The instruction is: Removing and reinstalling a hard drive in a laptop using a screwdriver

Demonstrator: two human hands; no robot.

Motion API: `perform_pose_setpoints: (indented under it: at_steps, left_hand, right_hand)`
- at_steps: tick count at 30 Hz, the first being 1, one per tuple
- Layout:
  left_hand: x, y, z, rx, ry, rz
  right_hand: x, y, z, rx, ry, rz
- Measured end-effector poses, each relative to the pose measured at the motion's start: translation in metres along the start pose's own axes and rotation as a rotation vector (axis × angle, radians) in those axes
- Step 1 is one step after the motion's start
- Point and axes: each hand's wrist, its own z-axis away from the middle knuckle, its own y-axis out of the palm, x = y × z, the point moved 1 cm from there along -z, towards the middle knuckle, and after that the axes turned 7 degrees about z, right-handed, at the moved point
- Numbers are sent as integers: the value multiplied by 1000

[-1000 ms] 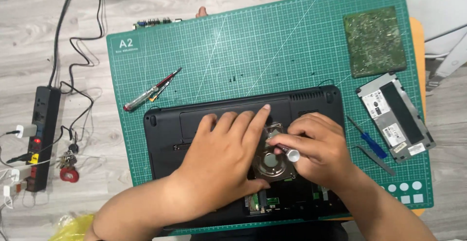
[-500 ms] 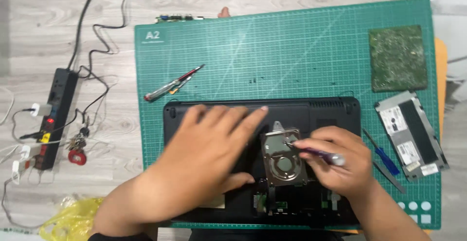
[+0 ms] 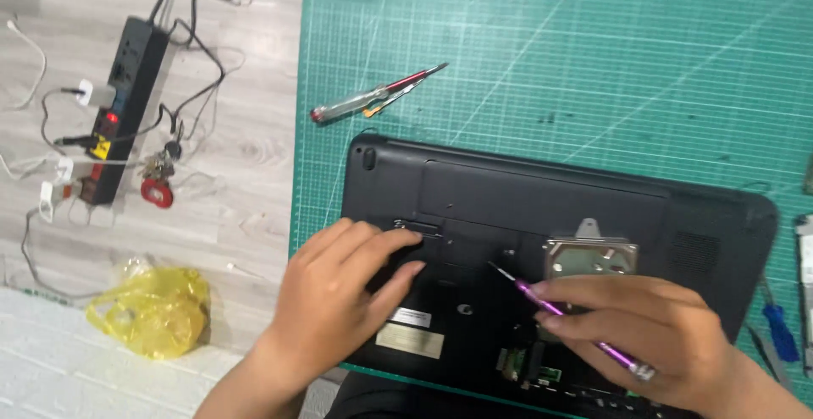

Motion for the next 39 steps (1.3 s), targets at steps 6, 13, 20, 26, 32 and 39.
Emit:
perform_pose_setpoints:
  at_steps: [6, 13, 20, 26, 32, 39]
  left_hand:
    - [12, 17, 5, -91, 18, 22]
    - [18, 18, 2, -101, 25, -14]
    - [24, 14, 3, -98, -13, 60]
    - [47, 6, 12, -89, -185, 494]
    - [58, 8, 16, -191, -318, 685]
    - [60, 6, 17, -158, -297, 666]
  right_hand:
    - [12, 21, -35, 51, -107, -22]
    - [10, 28, -29, 83, -159, -36]
    - [14, 32, -36, 103, -186, -27]
    - [19, 34, -40, 122, -159, -45]
    - [31, 42, -64, 169, -248, -36]
    - [30, 51, -75, 125, -270, 12]
